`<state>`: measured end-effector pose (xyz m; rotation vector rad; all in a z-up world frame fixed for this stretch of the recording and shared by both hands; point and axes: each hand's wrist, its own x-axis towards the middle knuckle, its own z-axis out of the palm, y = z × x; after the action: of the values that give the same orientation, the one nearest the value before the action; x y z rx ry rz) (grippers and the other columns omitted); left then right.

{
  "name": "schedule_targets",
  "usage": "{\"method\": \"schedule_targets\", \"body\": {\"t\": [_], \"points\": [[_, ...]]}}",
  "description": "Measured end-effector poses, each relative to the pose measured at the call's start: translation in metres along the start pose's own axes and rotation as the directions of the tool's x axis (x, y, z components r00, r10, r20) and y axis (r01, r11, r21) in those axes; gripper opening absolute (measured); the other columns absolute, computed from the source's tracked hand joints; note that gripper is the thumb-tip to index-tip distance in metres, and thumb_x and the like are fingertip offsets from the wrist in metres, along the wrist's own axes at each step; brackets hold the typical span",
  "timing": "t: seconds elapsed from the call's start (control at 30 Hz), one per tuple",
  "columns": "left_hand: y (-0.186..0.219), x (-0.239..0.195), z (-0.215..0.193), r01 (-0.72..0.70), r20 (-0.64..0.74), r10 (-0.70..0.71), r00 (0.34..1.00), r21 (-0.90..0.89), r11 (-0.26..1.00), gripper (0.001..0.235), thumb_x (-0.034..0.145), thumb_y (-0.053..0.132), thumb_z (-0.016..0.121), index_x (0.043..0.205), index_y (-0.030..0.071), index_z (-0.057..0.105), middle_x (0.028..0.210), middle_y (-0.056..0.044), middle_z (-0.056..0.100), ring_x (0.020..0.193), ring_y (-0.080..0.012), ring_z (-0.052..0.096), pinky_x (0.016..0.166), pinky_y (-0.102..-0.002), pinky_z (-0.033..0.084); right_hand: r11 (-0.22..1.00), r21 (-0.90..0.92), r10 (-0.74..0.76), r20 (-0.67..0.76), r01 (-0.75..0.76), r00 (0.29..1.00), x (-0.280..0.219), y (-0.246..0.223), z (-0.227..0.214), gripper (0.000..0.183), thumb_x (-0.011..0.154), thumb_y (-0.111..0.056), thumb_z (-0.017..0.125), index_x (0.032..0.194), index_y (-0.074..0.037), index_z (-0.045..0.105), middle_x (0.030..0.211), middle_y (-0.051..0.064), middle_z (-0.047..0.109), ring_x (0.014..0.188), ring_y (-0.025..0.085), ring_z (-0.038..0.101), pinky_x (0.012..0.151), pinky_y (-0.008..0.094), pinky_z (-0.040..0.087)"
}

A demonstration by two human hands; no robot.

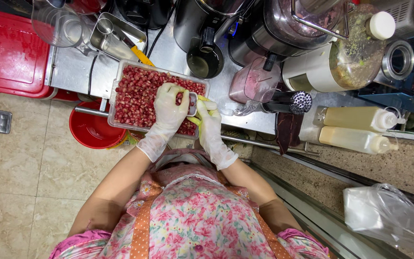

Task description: The person prepares a fruit drink by adding ice and pomegranate seeds into a plastic cup. They use a scoop to transfer ice from a red cooler and a small plastic scoop to add pomegranate seeds from a container. The person also operates a juice dispenser to add liquid to the cup.

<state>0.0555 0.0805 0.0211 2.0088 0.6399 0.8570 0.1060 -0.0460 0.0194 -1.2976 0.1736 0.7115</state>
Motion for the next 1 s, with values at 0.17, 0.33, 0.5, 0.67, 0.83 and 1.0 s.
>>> {"method": "schedule_targets", "body": {"t": [0.17, 0.33, 0.5, 0.67, 0.83, 1.0], "points": [[0.006, -0.006, -0.011, -0.034, -0.070, 0.032, 0.997, -0.015, 0.999, 0.008, 0.087, 0.003, 0.077, 0.092, 0.003, 0.071, 0.104, -0.013, 0.067, 0.099, -0.0322, 0.065, 0.088, -0.041, 0.054, 0.999, 0.029, 0.013, 0.040, -0.014, 0.999, -0.012, 0.002, 0.002, 0.028, 0.105, -0.018, 0.058, 0.130, -0.006, 0.061, 0.116, 0.008, 0.069, 0.099, 0.019, 0.069, 0.083, 0.038, 0.059], [0.020, 0.004, -0.016, -0.054, -0.050, 0.055, 0.997, 0.029, 0.998, 0.008, 0.089, 0.003, 0.078, 0.092, 0.003, 0.071, 0.102, -0.011, 0.067, 0.097, -0.0317, 0.064, 0.087, -0.041, 0.054, 0.996, 0.084, 0.015, 0.098, -0.023, 0.995, -0.018, -0.015, 0.007, 0.030, 0.107, -0.019, 0.057, 0.132, -0.003, 0.060, 0.118, 0.010, 0.068, 0.101, 0.019, 0.068, 0.085, 0.039, 0.059], [0.062, 0.027, -0.021, -0.120, -0.051, 0.123, 0.991, 0.061, 0.991, 0.010, 0.088, 0.003, 0.078, 0.092, 0.003, 0.069, 0.099, -0.012, 0.066, 0.094, -0.0332, 0.062, 0.085, -0.043, 0.052, 0.988, 0.152, -0.042, 0.168, 0.017, 0.985, -0.029, -0.058, 0.008, 0.032, 0.108, -0.018, 0.054, 0.135, 0.000, 0.056, 0.122, 0.012, 0.067, 0.105, 0.020, 0.068, 0.090, 0.040, 0.058], [0.125, 0.066, -0.016, -0.207, -0.041, 0.207, 0.977, 0.013, 0.978, 0.010, 0.088, 0.004, 0.077, 0.092, 0.003, 0.068, 0.099, -0.011, 0.065, 0.094, -0.0333, 0.062, 0.084, -0.044, 0.051, 0.965, 0.240, -0.162, 0.211, 0.109, 0.964, -0.036, -0.123, 0.007, 0.033, 0.109, -0.018, 0.052, 0.136, 0.002, 0.054, 0.124, 0.014, 0.066, 0.108, 0.023, 0.068, 0.093, 0.041, 0.059], [0.192, 0.132, 0.033, -0.394, -0.091, 0.386, 0.918, -0.097, 0.914, 0.010, 0.088, 0.004, 0.076, 0.093, 0.004, 0.067, 0.098, -0.011, 0.064, 0.093, -0.0342, 0.061, 0.082, -0.045, 0.051, 0.928, 0.267, -0.331, 0.279, 0.259, 0.901, -0.027, -0.226, -0.012, 0.037, 0.116, -0.021, 0.053, 0.145, 0.001, 0.055, 0.120, 0.017, 0.066, 0.093, 0.025, 0.064, 0.070, 0.035, 0.047], [0.271, 0.217, 0.118, -0.546, -0.209, 0.506, 0.837, -0.251, 0.799, 0.013, 0.086, 0.006, 0.077, 0.086, 0.006, 0.064, 0.089, -0.011, 0.060, 0.086, -0.0335, 0.060, 0.077, -0.045, 0.050, 0.837, 0.194, -0.542, 0.167, 0.512, 0.824, 0.000, -0.349, -0.039, 0.035, 0.109, -0.024, 0.053, 0.137, -0.003, 0.057, 0.127, 0.010, 0.066, 0.114, 0.024, 0.067, 0.097, 0.044, 0.057]]}}
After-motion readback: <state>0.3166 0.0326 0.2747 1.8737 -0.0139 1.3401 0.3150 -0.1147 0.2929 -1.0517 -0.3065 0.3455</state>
